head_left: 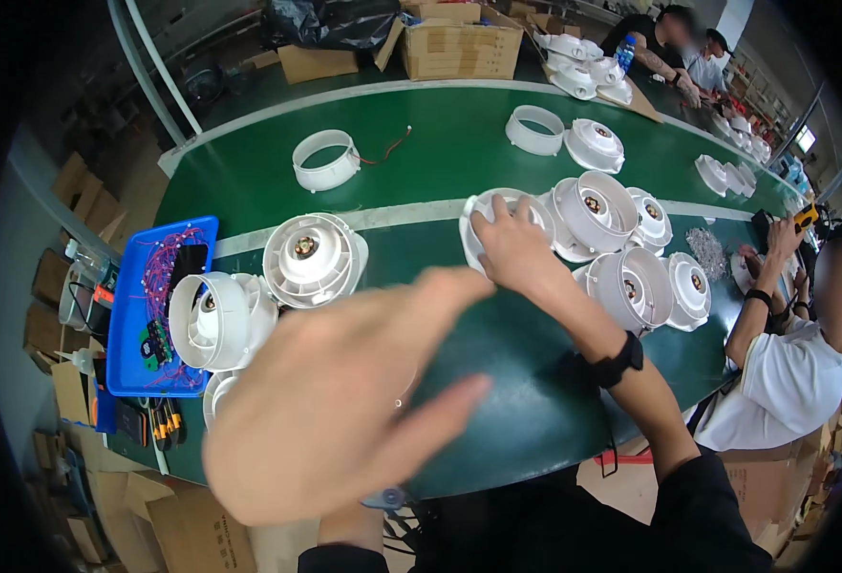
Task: The person assembles white plastic housing components for electronic devices, likely smoke detectors. They pick up a base unit with internal wiring and a separate white plastic ring, align the parts, and press them together to snap-fit the assembly. The person repeats this process for multiple units, handling them one at a time on a green workbench.
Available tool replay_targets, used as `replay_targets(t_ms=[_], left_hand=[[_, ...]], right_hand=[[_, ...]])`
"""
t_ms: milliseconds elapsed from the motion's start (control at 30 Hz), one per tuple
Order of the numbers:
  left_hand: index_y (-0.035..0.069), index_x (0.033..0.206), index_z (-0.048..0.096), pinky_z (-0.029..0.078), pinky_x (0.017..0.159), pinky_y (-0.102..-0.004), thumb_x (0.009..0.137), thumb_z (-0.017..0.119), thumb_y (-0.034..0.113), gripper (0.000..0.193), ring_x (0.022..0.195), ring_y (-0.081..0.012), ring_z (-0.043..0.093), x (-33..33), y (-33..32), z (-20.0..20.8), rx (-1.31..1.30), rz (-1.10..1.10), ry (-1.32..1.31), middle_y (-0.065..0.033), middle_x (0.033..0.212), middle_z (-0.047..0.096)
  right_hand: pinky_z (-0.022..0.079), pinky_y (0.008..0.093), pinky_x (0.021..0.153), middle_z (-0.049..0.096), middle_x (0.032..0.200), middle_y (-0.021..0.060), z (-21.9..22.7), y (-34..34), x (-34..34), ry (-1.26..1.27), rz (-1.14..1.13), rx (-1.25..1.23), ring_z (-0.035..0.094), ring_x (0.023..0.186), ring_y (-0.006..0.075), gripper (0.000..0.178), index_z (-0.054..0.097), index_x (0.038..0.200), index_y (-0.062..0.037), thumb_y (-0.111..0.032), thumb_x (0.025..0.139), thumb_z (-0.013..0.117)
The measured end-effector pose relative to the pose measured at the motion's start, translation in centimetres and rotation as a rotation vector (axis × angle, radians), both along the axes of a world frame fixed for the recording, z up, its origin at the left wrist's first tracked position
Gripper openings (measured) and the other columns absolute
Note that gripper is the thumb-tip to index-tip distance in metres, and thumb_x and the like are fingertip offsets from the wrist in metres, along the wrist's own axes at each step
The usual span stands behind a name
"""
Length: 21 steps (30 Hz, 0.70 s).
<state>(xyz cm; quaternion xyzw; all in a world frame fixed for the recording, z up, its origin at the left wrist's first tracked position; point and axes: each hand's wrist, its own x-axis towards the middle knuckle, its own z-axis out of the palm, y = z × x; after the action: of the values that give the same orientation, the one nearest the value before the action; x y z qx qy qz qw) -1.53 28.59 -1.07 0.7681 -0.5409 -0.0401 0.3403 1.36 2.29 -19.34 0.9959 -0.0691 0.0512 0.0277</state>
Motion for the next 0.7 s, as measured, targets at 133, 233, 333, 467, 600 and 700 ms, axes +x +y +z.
replay_targets(t_ms=[133, 233, 333, 467, 600, 700], left_hand=[[0.002, 0.12, 0.058, 0.054, 0.072, -0.0377, 0.088, 0.07, 0.025, 0.042, 0.086, -0.03, 0.067, -1.4, -1.7, -0.4, 0.039, -0.165, -0.062, -0.014, 0.1, 0.066], [0.002, 0.119, 0.055, 0.054, 0.07, -0.0401, 0.088, 0.069, 0.024, 0.041, 0.088, -0.031, 0.065, -1.9, -2.4, -0.6, 0.09, -0.2, -0.052, -0.0118, 0.095, 0.063], [0.003, 0.12, 0.054, 0.053, 0.071, -0.041, 0.087, 0.069, 0.024, 0.042, 0.087, -0.031, 0.064, -2.0, -3.4, -0.6, 0.114, -0.168, -0.079, -0.0125, 0.092, 0.062], [0.005, 0.125, 0.055, 0.054, 0.074, -0.0423, 0.087, 0.07, 0.022, 0.044, 0.087, -0.0331, 0.066, -1.0, -3.9, -0.9, 0.097, -0.051, -0.062, -0.0148, 0.092, 0.065], [0.003, 0.129, 0.056, 0.054, 0.081, -0.04, 0.085, 0.072, 0.012, 0.048, 0.091, -0.0364, 0.069, -0.9, -2.7, 0.4, 0.154, 0.019, 0.021, -0.0201, 0.102, 0.068], [0.001, 0.127, 0.057, 0.053, 0.084, -0.0392, 0.084, 0.073, 0.01, 0.047, 0.093, -0.0363, 0.069, -1.6, -3.7, 0.7, 0.154, 0.023, 0.029, -0.021, 0.101, 0.068]], right_hand=[[0.056, 0.0578, 0.091, 0.039, 0.149, 0.0307, 1.4, 2.2, 6.3, 0.002, 0.051, 0.048, 0.039, 0.135, 0.0566, 0.062, 0.056, 0.136, -0.0156, -0.014, 0.077, 0.074], [0.053, 0.0569, 0.095, 0.037, 0.15, 0.0306, 0.7, 4.3, 13.0, -0.038, 0.068, 0.085, 0.038, 0.136, 0.0555, 0.058, 0.058, 0.135, -0.0177, -0.014, 0.078, 0.072], [0.047, 0.0692, 0.093, 0.038, 0.149, 0.0253, -2.3, 2.0, 18.8, -0.216, 0.139, 0.135, 0.038, 0.137, 0.0498, 0.06, 0.06, 0.135, -0.0207, -0.017, 0.077, 0.073], [0.038, 0.0498, 0.113, 0.043, 0.145, 0.0315, -2.5, 1.4, 21.1, -0.342, 0.398, 0.466, 0.04, 0.138, 0.0461, 0.055, 0.06, 0.134, -0.013, -0.017, 0.08, 0.068], [0.042, 0.0469, 0.108, 0.059, 0.129, 0.0255, 0.9, 5.4, 18.4, -0.474, 0.51, 0.649, 0.05, 0.128, 0.0431, 0.041, 0.066, 0.122, -0.0085, -0.017, 0.082, 0.064], [0.053, 0.0482, 0.086, 0.07, 0.106, 0.0193, 4.5, 4.6, 9.7, -0.367, 0.471, 0.679, 0.066, 0.099, 0.0385, 0.025, 0.071, 0.103, -0.0058, -0.016, 0.083, 0.062]])
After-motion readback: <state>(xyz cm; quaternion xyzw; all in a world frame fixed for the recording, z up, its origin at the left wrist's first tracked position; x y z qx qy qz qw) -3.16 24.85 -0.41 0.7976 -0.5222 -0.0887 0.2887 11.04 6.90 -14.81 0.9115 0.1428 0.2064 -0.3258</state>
